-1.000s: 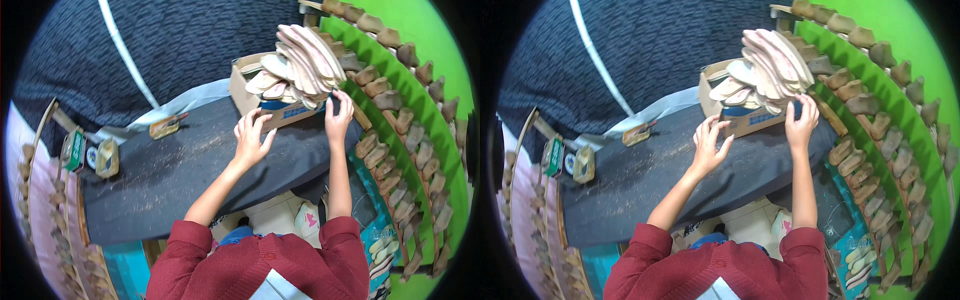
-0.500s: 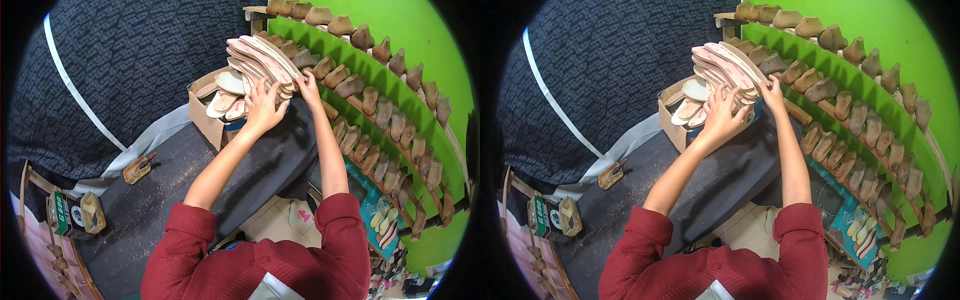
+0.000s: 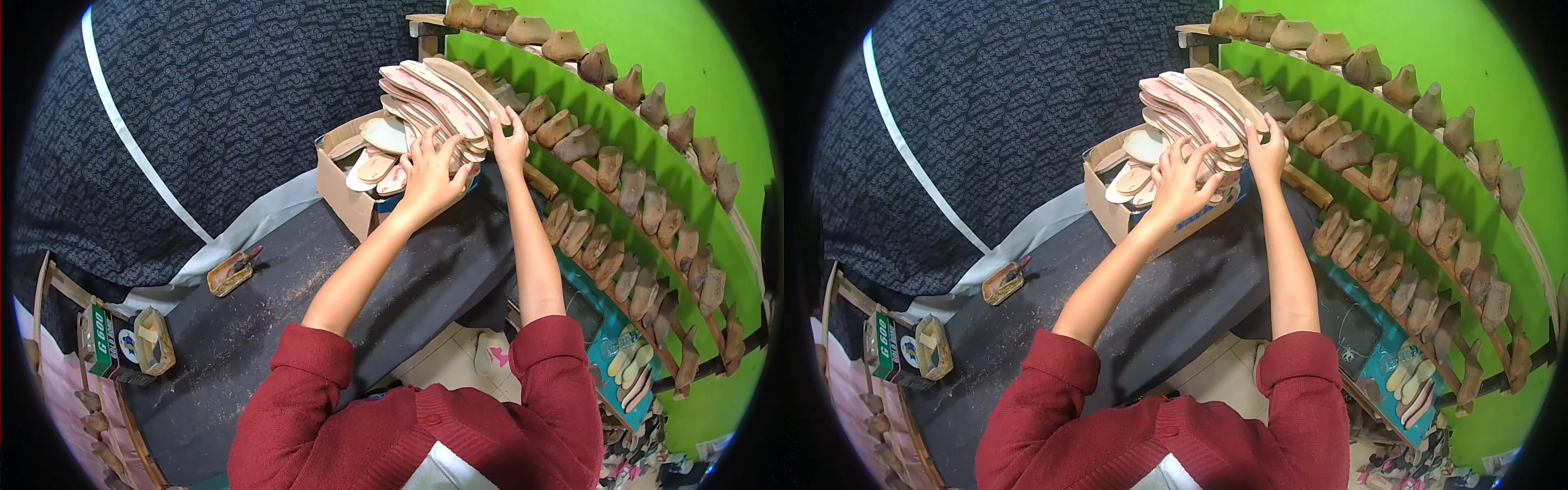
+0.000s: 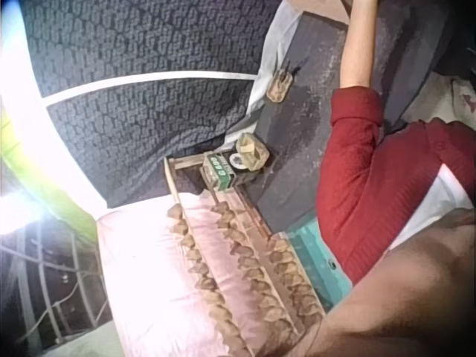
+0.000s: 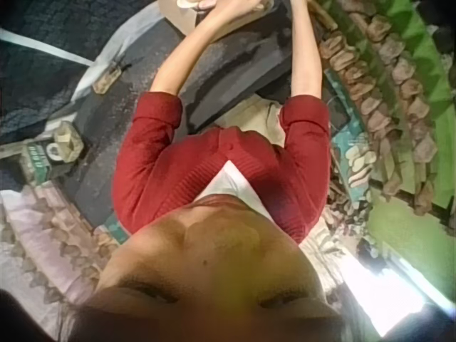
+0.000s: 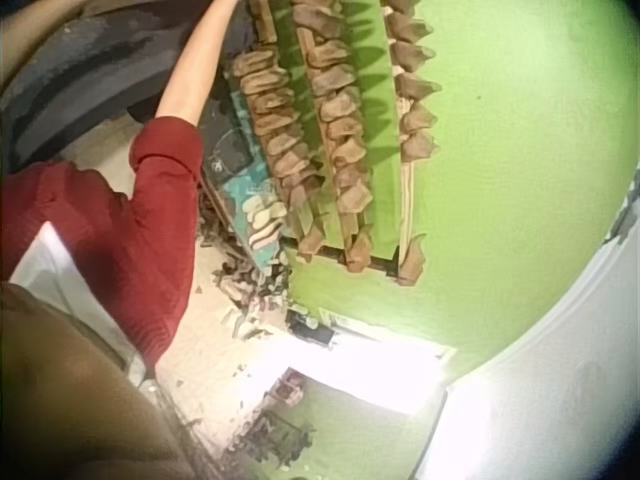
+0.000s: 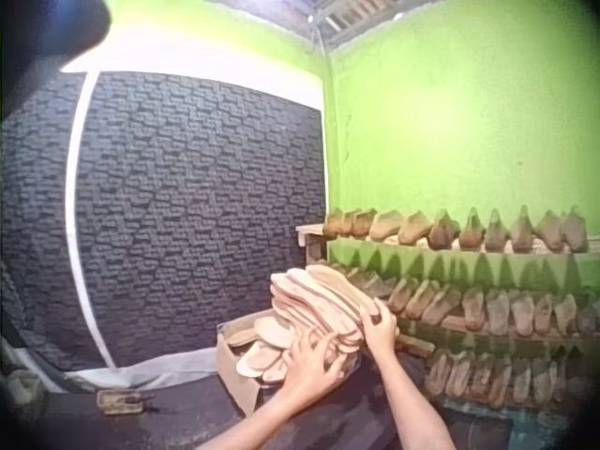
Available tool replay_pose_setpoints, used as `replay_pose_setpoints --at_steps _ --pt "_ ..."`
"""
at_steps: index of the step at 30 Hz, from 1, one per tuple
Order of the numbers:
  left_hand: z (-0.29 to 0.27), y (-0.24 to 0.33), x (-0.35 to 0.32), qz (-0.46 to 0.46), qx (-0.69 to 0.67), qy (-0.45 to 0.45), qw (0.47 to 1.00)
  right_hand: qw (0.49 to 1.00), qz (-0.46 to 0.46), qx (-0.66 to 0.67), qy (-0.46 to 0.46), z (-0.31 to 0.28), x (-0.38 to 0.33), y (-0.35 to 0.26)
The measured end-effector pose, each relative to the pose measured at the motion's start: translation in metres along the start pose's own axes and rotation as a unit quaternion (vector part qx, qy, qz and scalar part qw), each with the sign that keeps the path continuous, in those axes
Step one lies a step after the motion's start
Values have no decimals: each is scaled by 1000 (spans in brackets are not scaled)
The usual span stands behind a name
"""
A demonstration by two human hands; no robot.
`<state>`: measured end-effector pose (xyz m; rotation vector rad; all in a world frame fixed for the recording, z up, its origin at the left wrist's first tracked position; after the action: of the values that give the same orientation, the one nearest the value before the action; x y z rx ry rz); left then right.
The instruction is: Applying glue to the surface of shoe insoles using a brush.
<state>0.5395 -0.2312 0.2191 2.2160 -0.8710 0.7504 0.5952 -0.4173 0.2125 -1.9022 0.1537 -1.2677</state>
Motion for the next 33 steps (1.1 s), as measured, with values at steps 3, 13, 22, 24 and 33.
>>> replay_pose_setpoints --at_steps 3,13,22,24,33 --pt "-1 1 1 -4 11 -2 1000 999 -5 7 32 -2 -4 -8" --pt "0 8 3 -23 -39 0 999 979 -77 170 77 -34 -29 -23" --pt "-81 -38 -47 -200 -460 123 857 946 -116 291 -81 -67 -122 -44" --pt "-110 -57 -88 -234 -519 176 803 946 -132 259 -147 -66 -152 -43" --pt "-172 -58 -282 -424 -290 165 842 817 -262 217 -466 -46 -211 -61"
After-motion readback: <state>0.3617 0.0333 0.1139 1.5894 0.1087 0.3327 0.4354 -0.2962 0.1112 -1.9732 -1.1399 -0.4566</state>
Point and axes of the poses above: each hand's wrist, its own x-axis towards the middle knuckle, its own z-axis out of the palm, y = z × x, the point moved 1 cm from there along x, towards the middle knuckle, and after that the axes turned 4 degrees about -y, right-handed, at the moved point
